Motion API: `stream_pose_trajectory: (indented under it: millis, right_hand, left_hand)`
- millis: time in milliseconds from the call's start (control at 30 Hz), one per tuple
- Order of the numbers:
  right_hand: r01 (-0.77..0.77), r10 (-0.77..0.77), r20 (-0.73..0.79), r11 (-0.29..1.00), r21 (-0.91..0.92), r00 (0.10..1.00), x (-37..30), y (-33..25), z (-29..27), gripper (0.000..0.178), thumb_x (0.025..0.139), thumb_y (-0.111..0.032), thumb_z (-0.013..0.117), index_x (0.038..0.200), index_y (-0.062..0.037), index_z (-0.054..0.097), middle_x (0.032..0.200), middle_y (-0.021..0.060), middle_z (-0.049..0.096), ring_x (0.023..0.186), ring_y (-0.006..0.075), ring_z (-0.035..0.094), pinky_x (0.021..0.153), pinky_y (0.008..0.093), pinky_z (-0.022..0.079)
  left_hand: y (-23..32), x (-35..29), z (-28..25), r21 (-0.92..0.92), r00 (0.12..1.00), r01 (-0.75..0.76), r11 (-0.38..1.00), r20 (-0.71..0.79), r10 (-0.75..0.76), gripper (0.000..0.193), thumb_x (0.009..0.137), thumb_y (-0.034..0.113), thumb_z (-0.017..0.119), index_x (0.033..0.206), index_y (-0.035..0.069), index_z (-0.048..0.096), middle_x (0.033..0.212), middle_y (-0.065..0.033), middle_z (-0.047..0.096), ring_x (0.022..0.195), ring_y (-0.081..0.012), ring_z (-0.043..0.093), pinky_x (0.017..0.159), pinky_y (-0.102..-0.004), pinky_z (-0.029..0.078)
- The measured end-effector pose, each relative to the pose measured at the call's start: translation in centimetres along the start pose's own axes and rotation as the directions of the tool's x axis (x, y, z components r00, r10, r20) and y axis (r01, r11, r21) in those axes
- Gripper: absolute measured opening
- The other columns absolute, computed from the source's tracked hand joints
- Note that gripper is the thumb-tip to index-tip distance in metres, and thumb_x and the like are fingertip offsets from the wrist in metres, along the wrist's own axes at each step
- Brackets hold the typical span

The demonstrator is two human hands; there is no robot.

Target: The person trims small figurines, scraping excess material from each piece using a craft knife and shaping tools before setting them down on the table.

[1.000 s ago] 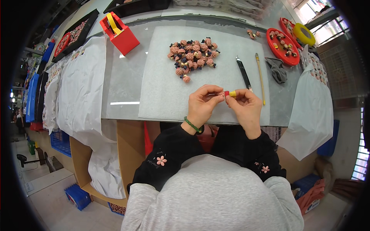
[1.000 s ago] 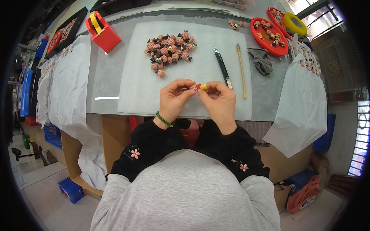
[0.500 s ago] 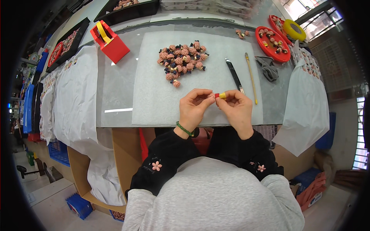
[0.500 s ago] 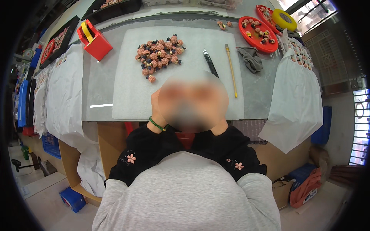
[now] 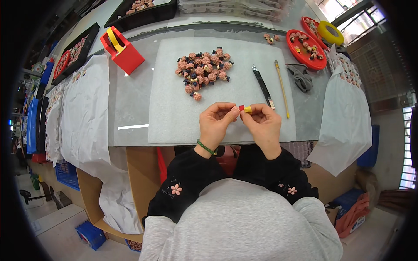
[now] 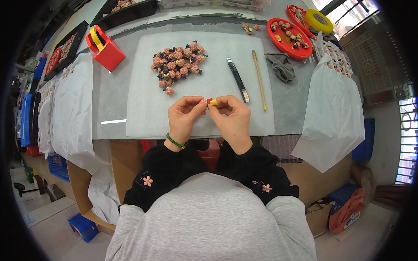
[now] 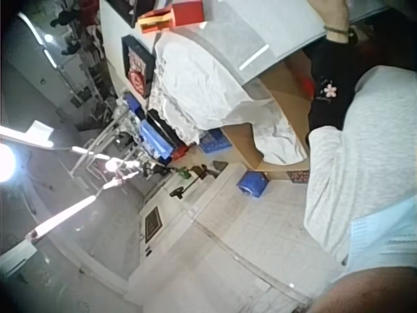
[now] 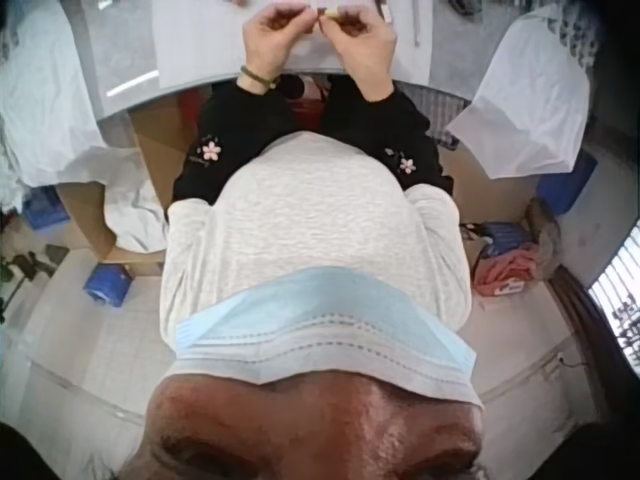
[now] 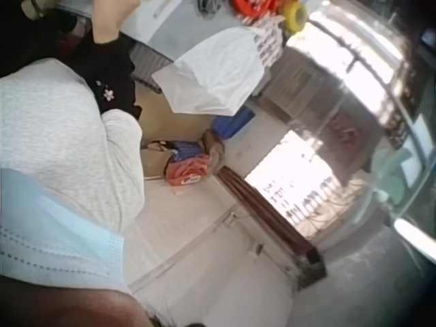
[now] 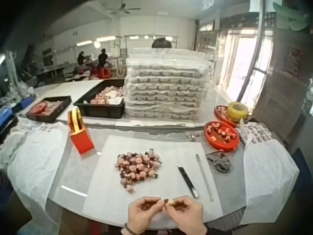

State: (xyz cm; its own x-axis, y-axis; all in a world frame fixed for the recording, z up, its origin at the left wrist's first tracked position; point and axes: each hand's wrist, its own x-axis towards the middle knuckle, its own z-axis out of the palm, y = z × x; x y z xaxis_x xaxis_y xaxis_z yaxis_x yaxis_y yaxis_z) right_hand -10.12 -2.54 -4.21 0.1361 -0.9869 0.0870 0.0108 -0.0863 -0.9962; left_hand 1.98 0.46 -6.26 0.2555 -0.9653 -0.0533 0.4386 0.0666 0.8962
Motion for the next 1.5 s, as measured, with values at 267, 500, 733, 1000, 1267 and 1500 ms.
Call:
stream_pose_trajectory:
  millis: [267,500,733,1000,1267,1500]
  right_hand:
    - [-0.040,0.051,0.146,0.996,-0.074,0.988,-1.5,0.8,-0.8,0.012,0.072,0.006,0.062,0.081,0.0026,0.055,0.076,0.0043,0.058,0.068,0.0074,0.056,0.061,0.0183,0.046]
    - [0.062,-0.073,-0.073,0.986,-0.153,0.995,4.7,-1.0,-4.6,0.014,0.073,0.004,0.061,0.085,0.0027,0.056,0.076,0.0046,0.058,0.067,0.0080,0.056,0.059,0.0176,0.044]
    - [0.171,-0.225,0.013,0.700,-0.693,0.974,9.6,0.9,-6.5,0.019,0.071,-0.010,0.063,0.087,-0.0003,0.061,0.078,0.0072,0.062,0.069,0.0142,0.059,0.061,0.0255,0.046]
    - [0.490,-0.403,0.315,0.471,-0.733,0.859,7.9,1.4,-4.4,0.026,0.070,-0.012,0.064,0.093,-0.0009,0.058,0.083,0.0124,0.059,0.070,0.0243,0.055,0.062,0.0311,0.044]
    - [0.466,-0.316,0.352,0.451,-0.761,0.881,7.2,0.7,-4.5,0.027,0.073,-0.002,0.053,0.100,-0.0001,0.055,0.081,0.0128,0.058,0.068,0.0226,0.055,0.062,0.0298,0.043]
    - [0.349,-0.175,0.334,0.737,-0.578,0.926,5.0,-2.3,-4.8,0.028,0.078,-0.003,0.050,0.106,0.0006,0.052,0.075,0.0085,0.053,0.066,0.0118,0.048,0.061,0.0245,0.040]
  left_hand:
    - [-0.3,0.1,-0.3,-0.060,0.998,-0.023,0.998,-0.057,0.019,0.017,0.077,0.005,0.061,0.092,-0.004,0.057,0.083,-0.0083,0.061,0.069,-0.0112,0.057,0.065,-0.0226,0.046]
    - [-0.1,0.2,-0.3,-0.043,0.998,-0.047,0.998,-0.037,0.045,0.021,0.078,0.003,0.059,0.097,-0.005,0.056,0.087,-0.0090,0.061,0.073,-0.0119,0.058,0.066,-0.0229,0.048]
    - [-0.7,0.3,-0.2,-0.059,0.996,-0.089,0.994,0.008,0.090,0.023,0.080,0.001,0.056,0.102,-0.004,0.055,0.095,-0.0108,0.060,0.083,-0.0142,0.058,0.073,-0.0250,0.048]
    - [-0.4,0.2,-0.4,-0.075,0.997,-0.070,0.995,0.024,0.072,0.025,0.079,-0.001,0.055,0.103,-0.005,0.054,0.099,-0.0109,0.059,0.086,-0.0135,0.057,0.076,-0.0257,0.047]
    - [-0.4,0.1,-0.3,-0.076,0.995,-0.086,0.993,0.039,0.089,0.024,0.077,-0.004,0.056,0.101,-0.005,0.055,0.095,-0.0094,0.059,0.086,-0.0127,0.056,0.075,-0.0229,0.046]
    - [-0.5,0.3,-0.4,-0.078,0.994,-0.085,0.993,0.059,0.090,0.026,0.077,-0.006,0.056,0.102,-0.005,0.054,0.096,-0.0093,0.059,0.088,-0.0130,0.055,0.077,-0.0229,0.046]
